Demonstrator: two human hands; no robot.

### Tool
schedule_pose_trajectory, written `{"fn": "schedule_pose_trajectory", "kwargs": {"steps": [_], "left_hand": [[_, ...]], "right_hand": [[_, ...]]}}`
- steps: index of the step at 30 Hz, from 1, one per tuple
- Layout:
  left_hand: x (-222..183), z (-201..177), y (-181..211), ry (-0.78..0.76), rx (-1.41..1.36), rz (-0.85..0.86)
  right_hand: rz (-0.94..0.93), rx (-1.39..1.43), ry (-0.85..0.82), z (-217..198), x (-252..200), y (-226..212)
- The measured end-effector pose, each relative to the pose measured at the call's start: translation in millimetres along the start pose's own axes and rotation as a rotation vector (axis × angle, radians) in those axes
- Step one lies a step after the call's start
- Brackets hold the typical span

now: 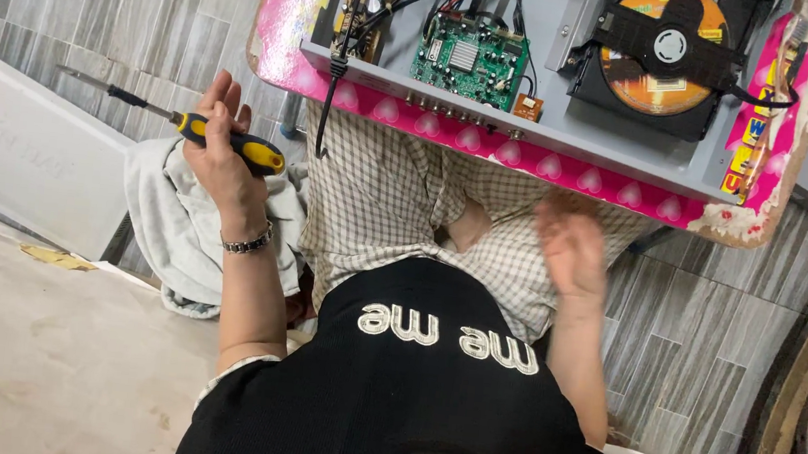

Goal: Repairing and cleaning the internal components of a DVD player using a screwdriver and a brush

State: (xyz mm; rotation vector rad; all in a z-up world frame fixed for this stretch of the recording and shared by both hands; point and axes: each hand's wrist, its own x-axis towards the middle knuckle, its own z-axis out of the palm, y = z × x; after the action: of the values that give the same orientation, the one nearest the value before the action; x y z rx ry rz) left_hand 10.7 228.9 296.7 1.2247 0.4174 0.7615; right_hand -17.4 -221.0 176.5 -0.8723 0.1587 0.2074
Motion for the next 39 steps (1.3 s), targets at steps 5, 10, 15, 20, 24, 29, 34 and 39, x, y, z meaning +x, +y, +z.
{"fn": "schedule_pose_trajectory", "kwargs": {"steps": [5,10,15,20,24,29,34,39], "left_hand": [[17.1,2.1,-26.7,0.007,-0.024,-0.056],[16.0,15.5,-29.0,-0.028,-0.155,-0.067],[21.0,7.8,-38.8,-0.049,-0.198,-0.060],[18.7,-5.1,-53.9,-0.079,-0.116,-0.054],[9.8,7.7,-36.0,-0.072,-0.133,-0.031],[15.8,-10.2,-62.9,-0.082,-0.096,-0.023],[21.1,-16.5,-75.0,-0.138,-0.106,0.030],[10.5,-1.7,-42.3,-0.190,0.005,0.063]], "right_hand": [[-0.206,0.063,0.099,-29.4,-0.2,-48.1],[-0.274,0.031,0.193,-18.4,-5.5,-60.5],[-0.278,0.053,0.288,-22.9,-1.2,-53.8],[-0.317,0.049,0.369,-61.3,5.9,-43.6],[-0.311,0.042,0.394,-73.4,6.0,-40.6],[-0.308,0.033,0.453,-71.5,6.3,-39.9],[-0.292,0.032,0.480,-52.5,5.0,-45.4],[-0.272,0.040,0.501,-29.3,0.8,-53.8]]}}
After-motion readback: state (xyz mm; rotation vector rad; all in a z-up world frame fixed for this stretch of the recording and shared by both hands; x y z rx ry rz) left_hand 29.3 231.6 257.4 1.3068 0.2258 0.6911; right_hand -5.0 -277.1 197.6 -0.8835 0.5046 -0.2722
